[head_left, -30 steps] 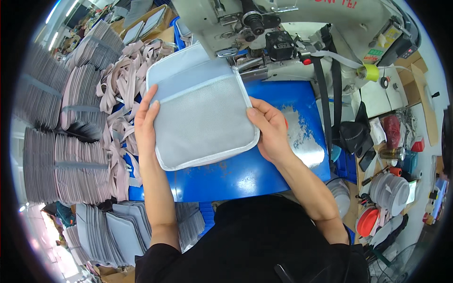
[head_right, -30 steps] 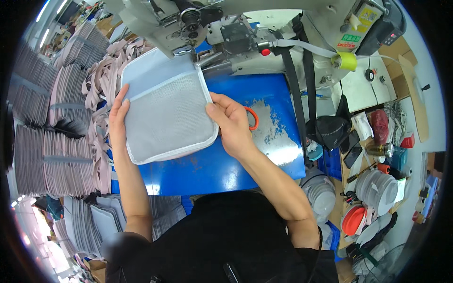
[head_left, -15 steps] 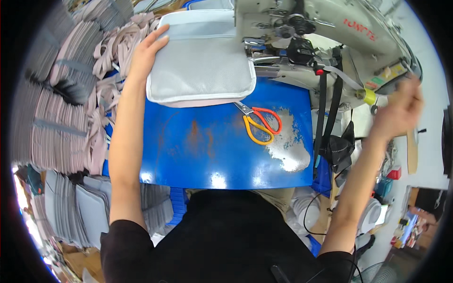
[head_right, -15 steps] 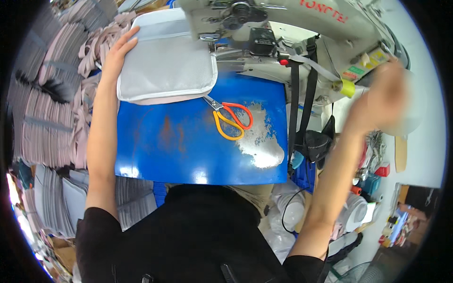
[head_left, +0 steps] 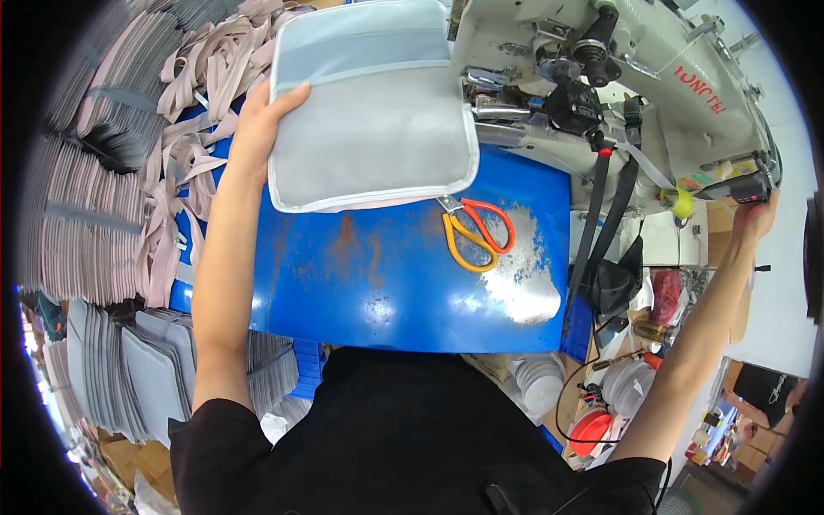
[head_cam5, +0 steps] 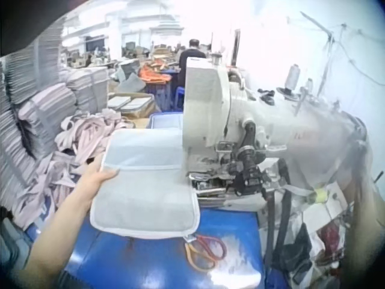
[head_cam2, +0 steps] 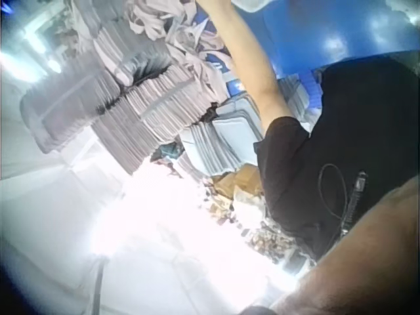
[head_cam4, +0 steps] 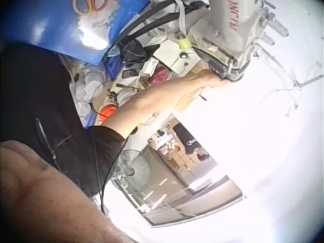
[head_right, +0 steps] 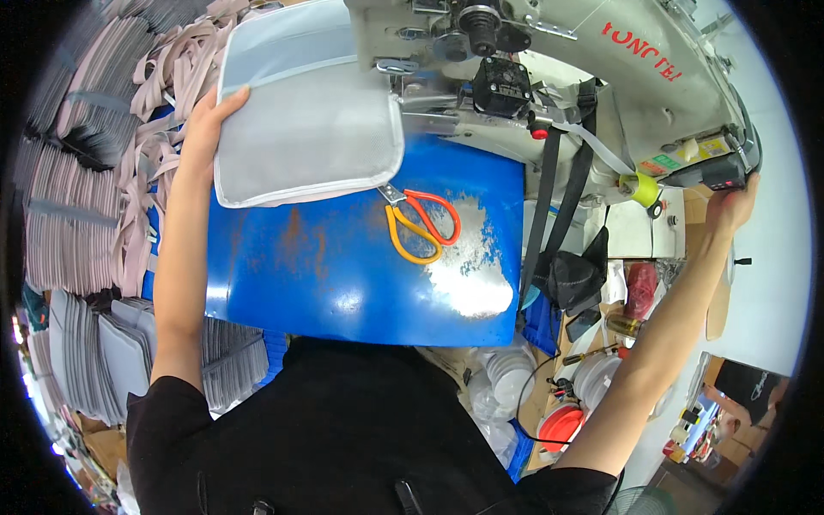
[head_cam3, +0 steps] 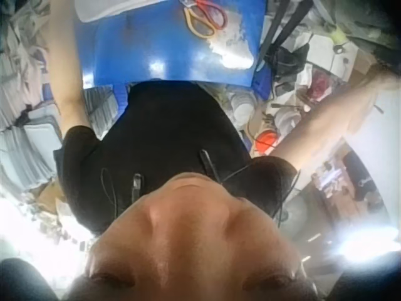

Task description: The person assembles light blue fabric face masks at a sewing station. They fold the mask material, insert a pink elastic strap, and sew the edges using a sewing machine. The person uses scissors to trim excess threads and repeatedly inspects the finished masks before stacking them.

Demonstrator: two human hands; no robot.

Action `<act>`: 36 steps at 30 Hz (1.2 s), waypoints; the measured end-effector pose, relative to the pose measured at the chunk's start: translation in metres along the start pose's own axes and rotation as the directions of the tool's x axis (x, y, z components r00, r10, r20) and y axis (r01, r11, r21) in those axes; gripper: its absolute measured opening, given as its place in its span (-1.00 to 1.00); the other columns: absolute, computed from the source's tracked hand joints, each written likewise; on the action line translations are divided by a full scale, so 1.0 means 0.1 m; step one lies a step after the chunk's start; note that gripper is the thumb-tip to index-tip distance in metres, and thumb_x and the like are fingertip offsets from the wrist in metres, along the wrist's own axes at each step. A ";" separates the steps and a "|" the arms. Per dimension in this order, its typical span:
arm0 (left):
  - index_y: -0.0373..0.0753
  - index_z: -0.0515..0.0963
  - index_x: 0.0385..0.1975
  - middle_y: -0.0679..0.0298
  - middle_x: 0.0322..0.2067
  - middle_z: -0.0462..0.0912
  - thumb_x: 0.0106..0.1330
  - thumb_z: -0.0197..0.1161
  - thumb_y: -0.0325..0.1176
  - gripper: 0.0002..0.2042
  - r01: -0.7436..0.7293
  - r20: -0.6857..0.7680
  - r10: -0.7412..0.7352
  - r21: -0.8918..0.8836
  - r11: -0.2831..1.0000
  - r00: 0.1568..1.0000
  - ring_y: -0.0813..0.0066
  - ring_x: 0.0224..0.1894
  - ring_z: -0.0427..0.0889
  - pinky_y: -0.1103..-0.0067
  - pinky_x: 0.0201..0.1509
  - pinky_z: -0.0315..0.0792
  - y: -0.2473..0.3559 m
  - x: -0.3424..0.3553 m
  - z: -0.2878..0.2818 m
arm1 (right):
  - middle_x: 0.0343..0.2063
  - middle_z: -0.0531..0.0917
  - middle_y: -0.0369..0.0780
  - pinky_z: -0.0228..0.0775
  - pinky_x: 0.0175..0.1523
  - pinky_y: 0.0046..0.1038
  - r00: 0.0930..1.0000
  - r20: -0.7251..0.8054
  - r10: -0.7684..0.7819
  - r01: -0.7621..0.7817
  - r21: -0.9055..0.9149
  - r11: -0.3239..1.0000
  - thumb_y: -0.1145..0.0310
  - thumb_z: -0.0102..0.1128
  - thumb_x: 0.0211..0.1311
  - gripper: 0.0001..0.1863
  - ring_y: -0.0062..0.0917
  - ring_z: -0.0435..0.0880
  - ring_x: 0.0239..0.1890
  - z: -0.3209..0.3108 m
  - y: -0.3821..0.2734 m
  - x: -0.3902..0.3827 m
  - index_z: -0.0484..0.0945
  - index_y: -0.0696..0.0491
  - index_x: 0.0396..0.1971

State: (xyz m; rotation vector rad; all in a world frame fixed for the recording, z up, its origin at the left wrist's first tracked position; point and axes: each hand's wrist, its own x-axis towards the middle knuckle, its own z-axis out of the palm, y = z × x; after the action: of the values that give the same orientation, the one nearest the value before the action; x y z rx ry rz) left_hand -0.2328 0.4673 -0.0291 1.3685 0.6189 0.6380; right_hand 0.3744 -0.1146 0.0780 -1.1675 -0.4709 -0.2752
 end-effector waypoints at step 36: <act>-0.35 0.66 0.02 0.11 -0.12 0.77 0.23 0.34 -0.51 -0.67 -0.352 0.003 0.479 0.681 0.642 0.878 0.30 -0.18 0.74 0.45 -0.12 0.60 0.25 -1.70 0.03 | -0.38 0.71 -0.18 0.52 -0.21 -0.35 0.585 0.676 0.449 0.329 -0.703 0.630 0.32 0.49 0.13 -0.39 -0.38 0.66 -0.41 2.66 0.23 -4.54 0.60 -0.02 0.24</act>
State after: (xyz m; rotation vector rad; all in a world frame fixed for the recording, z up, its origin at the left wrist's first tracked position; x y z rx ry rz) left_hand -0.3485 0.3438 0.0014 2.1973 0.7140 0.9794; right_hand -0.0665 0.1250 -0.0804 -2.2179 -1.2195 0.2228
